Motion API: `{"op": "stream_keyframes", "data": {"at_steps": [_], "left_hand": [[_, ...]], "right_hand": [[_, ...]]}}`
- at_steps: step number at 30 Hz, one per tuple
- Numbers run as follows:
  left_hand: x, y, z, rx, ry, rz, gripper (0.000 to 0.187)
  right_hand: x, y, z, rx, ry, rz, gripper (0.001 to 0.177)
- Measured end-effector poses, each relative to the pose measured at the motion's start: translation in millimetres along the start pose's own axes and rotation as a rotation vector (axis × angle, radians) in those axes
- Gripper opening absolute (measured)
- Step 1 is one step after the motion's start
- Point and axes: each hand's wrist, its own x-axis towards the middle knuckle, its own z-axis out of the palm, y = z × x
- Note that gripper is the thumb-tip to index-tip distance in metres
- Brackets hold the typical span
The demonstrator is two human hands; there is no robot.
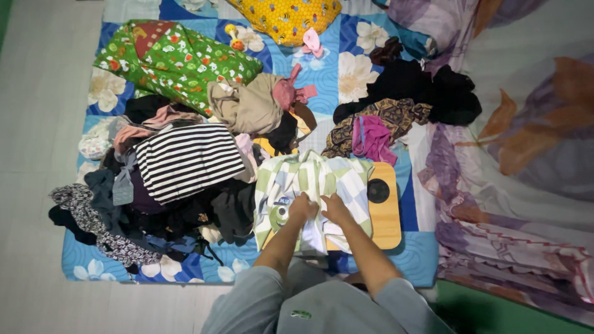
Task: The person folds a white and green checkered clothing item on top of a small tray on a bed, then carries it over to a metal closet shelving unit and places it inside.
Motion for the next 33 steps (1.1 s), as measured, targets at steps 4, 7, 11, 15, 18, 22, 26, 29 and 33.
{"op": "stream_keyframes", "data": {"at_steps": [4, 7, 11, 15, 18, 22, 26, 29, 33], "left_hand": [[6.4, -5.3, 7.2, 0.016, 0.009, 0.032, 0.037], [10.5, -8.5, 8.1, 0.055, 0.042, 0.103, 0.033], [15.8, -6.0, 8.0, 0.096, -0.062, 0.2, 0.036], [14.9, -3.6, 13.3, 0.131, -0.148, 0.271, 0.039], [11.9, -4.1, 15.5, 0.19, -0.151, 0.388, 0.043], [12.3, -4.9, 19.4, 0.271, -0.222, 0.385, 0.049], [1.0, -12.6, 32.4, 0.392, -0.444, 0.399, 0.057], [-10.9, -17.9, 40.4, 0.401, -0.448, 0.442, 0.059], [-18.1, -22.7, 52.7, 0.495, -0.53, 0.447, 0.059]], "right_hand": [[0.5, 4.8, 8.4, 0.002, 0.059, -0.001, 0.054], [2.1, 6.6, 11.5, 0.035, 0.114, -0.008, 0.041], [4.7, 14.9, 5.8, 0.076, 0.127, -0.112, 0.032], [2.0, 22.9, 2.4, 0.16, 0.103, -0.201, 0.022], [2.8, 23.7, 1.3, 0.172, 0.074, -0.203, 0.017], [5.6, 30.1, -0.8, 0.137, -0.065, -0.153, 0.012], [-6.9, 33.1, 10.6, 0.0, -0.24, -0.172, 0.013], [-22.6, 34.1, 17.8, -0.046, -0.302, -0.196, 0.015], [-37.6, 36.7, 31.0, -0.04, -0.373, -0.173, 0.016]]}}
